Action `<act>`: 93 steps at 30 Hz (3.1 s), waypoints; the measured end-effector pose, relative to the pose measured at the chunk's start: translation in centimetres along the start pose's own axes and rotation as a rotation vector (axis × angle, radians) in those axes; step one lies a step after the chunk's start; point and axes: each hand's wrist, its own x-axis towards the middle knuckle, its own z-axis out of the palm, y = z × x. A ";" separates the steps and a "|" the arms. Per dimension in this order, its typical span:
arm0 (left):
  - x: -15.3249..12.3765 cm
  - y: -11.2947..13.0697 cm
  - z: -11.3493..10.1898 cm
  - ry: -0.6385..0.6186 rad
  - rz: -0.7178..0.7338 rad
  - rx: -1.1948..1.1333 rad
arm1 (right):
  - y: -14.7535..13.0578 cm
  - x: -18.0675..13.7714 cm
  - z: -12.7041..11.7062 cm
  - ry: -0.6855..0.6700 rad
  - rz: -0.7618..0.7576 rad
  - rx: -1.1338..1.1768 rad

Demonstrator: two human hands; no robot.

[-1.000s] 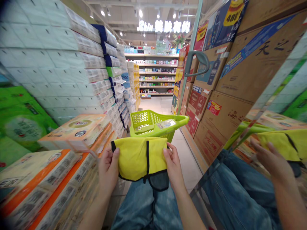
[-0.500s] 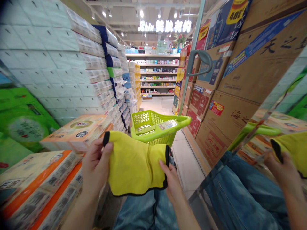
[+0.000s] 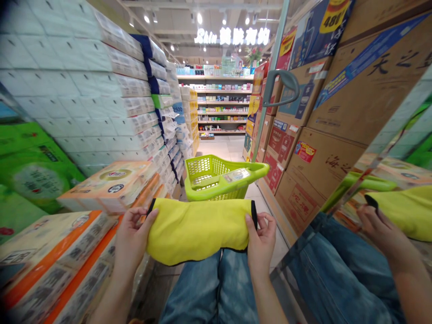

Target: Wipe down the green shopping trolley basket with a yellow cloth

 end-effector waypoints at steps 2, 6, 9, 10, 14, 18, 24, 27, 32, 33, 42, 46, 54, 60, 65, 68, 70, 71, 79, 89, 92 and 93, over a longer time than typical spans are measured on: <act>0.0 -0.5 -0.4 -0.039 -0.068 0.037 | 0.0 0.5 -0.3 0.026 -0.055 -0.057; 0.5 -1.5 -1.3 -0.127 -0.117 0.050 | -0.1 1.2 -0.7 -0.017 0.009 -0.121; 0.8 -1.9 -1.9 -0.191 -0.108 0.014 | -0.4 1.6 -0.9 -0.074 0.098 -0.102; 0.8 -1.9 -2.1 -0.212 -0.110 0.013 | -0.7 1.7 -1.0 -0.101 0.113 -0.095; 0.9 -1.7 -2.6 -0.272 -0.159 0.084 | -1.9 2.1 -1.0 -0.240 0.103 -0.086; 0.9 -1.8 -2.7 -0.354 -0.266 0.073 | -3.4 2.4 -0.8 -0.278 -0.081 -0.150; 0.7 -2.1 -2.1 -0.511 -0.326 -0.124 | -4.8 3.0 -1.0 -0.241 0.171 0.028; 0.5 -1.9 -1.7 -0.446 -0.297 -0.280 | -5.1 3.4 -1.3 -0.201 0.238 0.029; 0.8 -1.6 -1.8 -0.240 -0.140 -0.365 | -5.3 4.0 -1.0 -0.057 0.253 0.023; 1.0 -1.6 -1.9 -0.221 -0.109 -0.341 | -5.3 4.1 -0.9 -0.044 0.244 0.042; 1.8 -0.5 -2.7 0.030 0.104 -0.070 | -4.2 4.2 -1.2 -0.205 0.081 -0.081; 0.9 0.3 -2.1 -0.138 0.064 -0.108 | -3.3 3.9 -1.2 -0.040 -0.070 -0.213; 0.1 1.0 -2.7 -0.328 0.034 -0.213 | -4.2 2.9 -1.8 -0.252 -0.029 -0.152; -0.2 1.5 -3.2 -0.255 -0.006 -0.160 | -5.2 2.5 -1.9 -0.331 0.063 -0.140; 0.0 1.2 -3.7 -0.244 -0.012 -0.191 | -5.4 2.8 -2.2 -0.394 0.063 -0.130; 0.4 0.2 -4.2 -0.332 -0.036 -0.243 | -6.8 2.5 -2.5 -0.326 0.000 -0.117; 0.4 -0.6 -4.0 -0.437 -0.032 -0.247 | -8.7 2.2 -2.5 -0.286 -0.072 -0.145; 0.3 -1.0 -3.7 -0.493 -0.046 -0.240 | -9.7 2.1 -2.4 -0.275 -0.107 -0.161; -2.2 -3.3 -0.5 -0.542 -0.236 -0.408 | -13.0 3.8 -0.1 -0.379 -0.157 -0.237; -1.4 -2.4 -2.8 -0.392 -0.290 -0.500 | -10.6 4.4 0.2 -0.471 -0.073 -0.170; -1.6 -1.5 -2.5 -0.457 -0.260 -0.451 | -10.3 4.5 0.4 -0.470 -0.064 -0.166; -1.6 -1.3 -2.5 -0.456 -0.257 -0.446 | -10.2 4.6 0.5 -0.455 -0.053 -0.164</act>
